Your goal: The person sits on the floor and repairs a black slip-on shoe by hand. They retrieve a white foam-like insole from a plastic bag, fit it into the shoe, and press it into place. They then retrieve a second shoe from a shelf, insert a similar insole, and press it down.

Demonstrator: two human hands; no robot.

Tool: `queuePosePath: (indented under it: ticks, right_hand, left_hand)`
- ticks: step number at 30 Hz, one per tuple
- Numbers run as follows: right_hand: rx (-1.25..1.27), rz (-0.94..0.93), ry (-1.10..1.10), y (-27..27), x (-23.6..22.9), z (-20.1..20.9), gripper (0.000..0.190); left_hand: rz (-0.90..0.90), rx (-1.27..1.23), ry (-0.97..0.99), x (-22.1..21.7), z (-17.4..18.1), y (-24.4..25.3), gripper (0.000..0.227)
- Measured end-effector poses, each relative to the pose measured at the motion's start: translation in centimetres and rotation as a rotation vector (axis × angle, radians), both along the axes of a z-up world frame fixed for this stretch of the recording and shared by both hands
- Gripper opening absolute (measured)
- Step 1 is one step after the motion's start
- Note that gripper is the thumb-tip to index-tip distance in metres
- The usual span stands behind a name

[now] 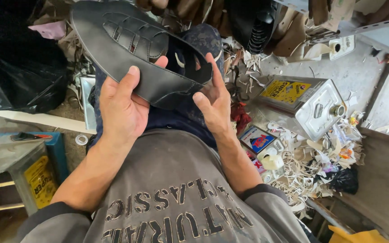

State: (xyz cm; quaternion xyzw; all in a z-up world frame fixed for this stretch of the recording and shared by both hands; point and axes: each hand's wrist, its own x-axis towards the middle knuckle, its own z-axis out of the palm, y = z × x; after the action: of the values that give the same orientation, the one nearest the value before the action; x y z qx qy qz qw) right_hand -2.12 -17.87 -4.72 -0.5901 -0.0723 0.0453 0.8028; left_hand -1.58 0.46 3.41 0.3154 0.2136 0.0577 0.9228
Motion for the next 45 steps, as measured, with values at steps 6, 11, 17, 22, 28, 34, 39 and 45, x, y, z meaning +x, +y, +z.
queuePosePath:
  ticks: [6,11,17,22,28,34,39,45]
  right_hand:
    - [-0.011,-0.085,0.000,0.4,0.6,0.4,0.066]
    - [-0.187,-0.187,-0.056,-1.2,0.1,-0.7,0.053]
    - [-0.373,-0.295,-0.244,-2.6,1.1,1.3,0.044]
    - [-0.547,-0.360,-0.339,-1.9,0.3,3.1,0.035]
    - [-0.341,-0.301,-0.151,0.2,-1.7,2.8,0.028]
    - [-0.493,-0.029,-0.074,-2.6,-1.6,3.0,0.056]
    - [-0.552,-0.182,-0.231,-5.6,-0.1,4.0,0.067]
    - [-0.587,-0.556,-0.010,-9.2,1.1,2.3,0.020]
  left_hand:
    - [-0.036,0.024,-0.027,-0.4,-1.2,0.2,0.022]
    - [-0.049,0.048,-0.057,-0.6,-1.0,-0.5,0.018]
    - [-0.031,0.050,-0.088,-1.2,-3.2,0.3,0.022]
    - [-0.023,0.065,-0.020,-1.0,-5.0,3.0,0.022]
    - [-0.143,0.025,0.035,-3.5,-6.2,3.4,0.030]
    - [-0.076,0.176,0.236,-2.8,-5.7,3.0,0.047]
    - [-0.088,0.157,0.140,-1.7,-5.5,3.7,0.062]
    - [-0.063,0.119,0.183,-0.6,-5.6,3.5,0.051]
